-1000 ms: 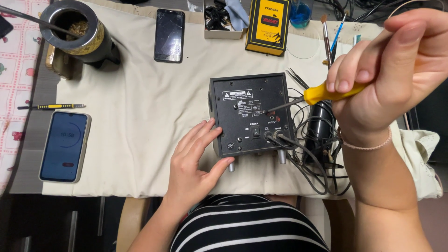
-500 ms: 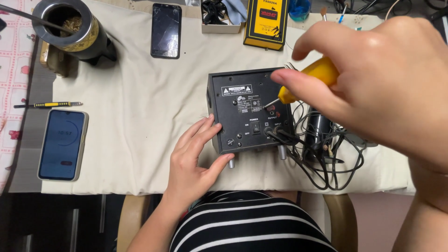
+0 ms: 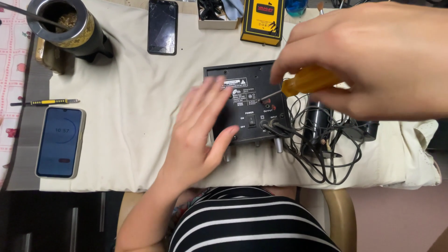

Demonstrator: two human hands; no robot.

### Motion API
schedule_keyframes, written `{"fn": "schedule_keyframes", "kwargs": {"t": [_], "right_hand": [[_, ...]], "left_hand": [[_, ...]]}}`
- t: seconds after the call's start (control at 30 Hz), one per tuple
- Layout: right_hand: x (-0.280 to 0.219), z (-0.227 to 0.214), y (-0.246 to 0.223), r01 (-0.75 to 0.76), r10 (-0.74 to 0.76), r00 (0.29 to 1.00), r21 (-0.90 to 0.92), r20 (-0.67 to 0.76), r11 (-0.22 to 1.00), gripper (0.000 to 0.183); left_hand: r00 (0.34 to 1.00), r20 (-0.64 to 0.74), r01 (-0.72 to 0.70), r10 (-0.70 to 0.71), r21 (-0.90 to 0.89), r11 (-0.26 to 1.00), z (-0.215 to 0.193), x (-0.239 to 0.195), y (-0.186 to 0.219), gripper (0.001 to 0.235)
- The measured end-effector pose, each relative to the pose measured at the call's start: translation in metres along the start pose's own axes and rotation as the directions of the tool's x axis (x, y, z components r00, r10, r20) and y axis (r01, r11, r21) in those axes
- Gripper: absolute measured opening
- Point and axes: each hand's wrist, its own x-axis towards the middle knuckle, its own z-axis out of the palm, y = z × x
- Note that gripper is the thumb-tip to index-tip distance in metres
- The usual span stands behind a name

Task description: The person uses a yellow screwdriver to tighten screws on the back panel of a black electronic device. They then switch to a smaller screwdriver to work on additional screws on the same device while it rests on their lap.

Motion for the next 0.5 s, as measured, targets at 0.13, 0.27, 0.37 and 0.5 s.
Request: {"fn": "schedule_keyframes", "kwargs": {"t": [0.13,0.27,0.37,0.5], "right_hand": [[0.012,-0.009,-0.028,0.224,-0.181,0.963,0.219,-0.199,0.950,0.043],[0.012,0.000,-0.038,0.232,-0.200,0.845,0.002,-0.496,0.973,0.038],[-0.001,0.020,-0.033,-0.241,0.075,0.875,-0.297,-0.477,0.924,0.064],[-0.009,0.014,-0.032,-0.485,0.383,0.855,-0.276,-0.350,0.830,0.060]], "left_hand": [[0.960,0.268,0.010,0.081,-0.319,0.948,0.020,0.052,-0.015,0.052],[0.969,0.247,0.080,0.006,-0.335,0.939,0.037,0.071,-0.025,0.022],[0.991,0.135,0.038,0.010,-0.347,0.937,0.041,0.073,-0.024,0.011],[0.998,0.059,0.008,0.008,-0.278,0.961,0.047,0.078,-0.024,0.007]]}}
